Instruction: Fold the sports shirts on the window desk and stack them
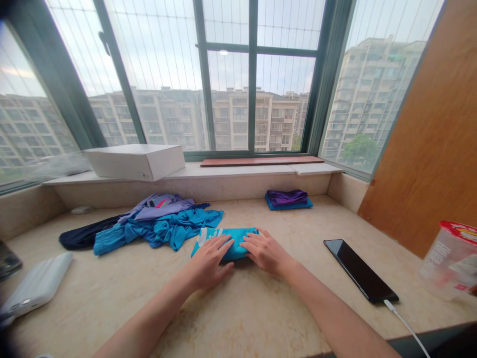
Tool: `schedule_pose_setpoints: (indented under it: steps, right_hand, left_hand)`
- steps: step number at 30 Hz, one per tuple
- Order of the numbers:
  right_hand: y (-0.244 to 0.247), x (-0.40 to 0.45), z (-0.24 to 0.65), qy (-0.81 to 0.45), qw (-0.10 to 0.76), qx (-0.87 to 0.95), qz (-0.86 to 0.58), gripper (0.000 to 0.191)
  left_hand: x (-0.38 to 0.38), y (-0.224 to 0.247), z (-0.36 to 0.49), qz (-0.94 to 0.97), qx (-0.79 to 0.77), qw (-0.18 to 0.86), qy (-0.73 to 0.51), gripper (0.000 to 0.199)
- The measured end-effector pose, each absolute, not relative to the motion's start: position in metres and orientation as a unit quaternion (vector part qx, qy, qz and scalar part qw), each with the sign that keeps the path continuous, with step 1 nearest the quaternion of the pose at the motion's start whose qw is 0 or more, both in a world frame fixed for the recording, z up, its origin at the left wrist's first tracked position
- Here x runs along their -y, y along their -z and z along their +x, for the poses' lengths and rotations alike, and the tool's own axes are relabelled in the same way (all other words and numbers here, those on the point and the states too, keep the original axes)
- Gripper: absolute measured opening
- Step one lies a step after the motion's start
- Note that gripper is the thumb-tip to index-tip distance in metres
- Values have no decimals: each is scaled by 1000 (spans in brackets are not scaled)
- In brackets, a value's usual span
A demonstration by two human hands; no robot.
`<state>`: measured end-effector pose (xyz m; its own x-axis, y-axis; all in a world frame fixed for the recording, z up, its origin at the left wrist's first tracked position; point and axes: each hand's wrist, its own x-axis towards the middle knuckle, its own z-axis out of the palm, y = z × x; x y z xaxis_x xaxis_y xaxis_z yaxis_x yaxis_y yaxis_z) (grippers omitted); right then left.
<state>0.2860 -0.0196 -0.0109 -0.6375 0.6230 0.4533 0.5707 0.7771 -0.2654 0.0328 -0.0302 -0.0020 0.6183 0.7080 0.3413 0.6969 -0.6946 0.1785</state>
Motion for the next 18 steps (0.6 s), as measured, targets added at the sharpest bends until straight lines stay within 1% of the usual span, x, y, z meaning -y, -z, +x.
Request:
schedule_pose_setpoints:
  steps: [2, 3, 5, 7, 9, 11, 12, 13, 14, 16, 18]
  right_hand:
    - [6, 26, 275, -42, 279, 909, -308, 31]
    - [3, 30, 270, -43, 282, 910, -302, 29]
    - [-2, 38, 262, -59, 299, 903, -302, 27]
    - [-5, 41, 260, -94, 361, 870, -323, 28]
    - [-7, 41, 262, -154, 454, 805, -349, 35]
    - [-6, 36, 269, -244, 541, 721, -357, 49]
    - [-6, 34, 272, -304, 565, 682, -352, 57]
    - [-5, 32, 275, -371, 571, 648, -342, 66]
    - [-4, 32, 277, -440, 559, 621, -329, 75]
    - [-4, 34, 276, -567, 487, 594, -298, 88]
    - [-6, 41, 271, -651, 399, 591, -260, 95]
  left_hand:
    - [31, 2, 35, 904, -375, 20, -204, 66]
    - [31, 2, 36, 906, -369, 26, -205, 64]
    - [31, -2, 36, 906, -371, 45, -201, 50]
    - [31, -9, 34, 892, -397, 68, -203, 38]
    - [32, -19, 31, 860, -438, 105, -238, 28]
    - [34, -31, 28, 803, -472, 175, -319, 19]
    - [35, -37, 28, 763, -479, 229, -368, 22]
    - [37, -41, 28, 715, -479, 295, -415, 29]
    - [38, -45, 29, 659, -474, 368, -453, 35]
    - [43, -50, 32, 541, -456, 511, -487, 45]
    - [47, -49, 37, 444, -446, 616, -474, 53]
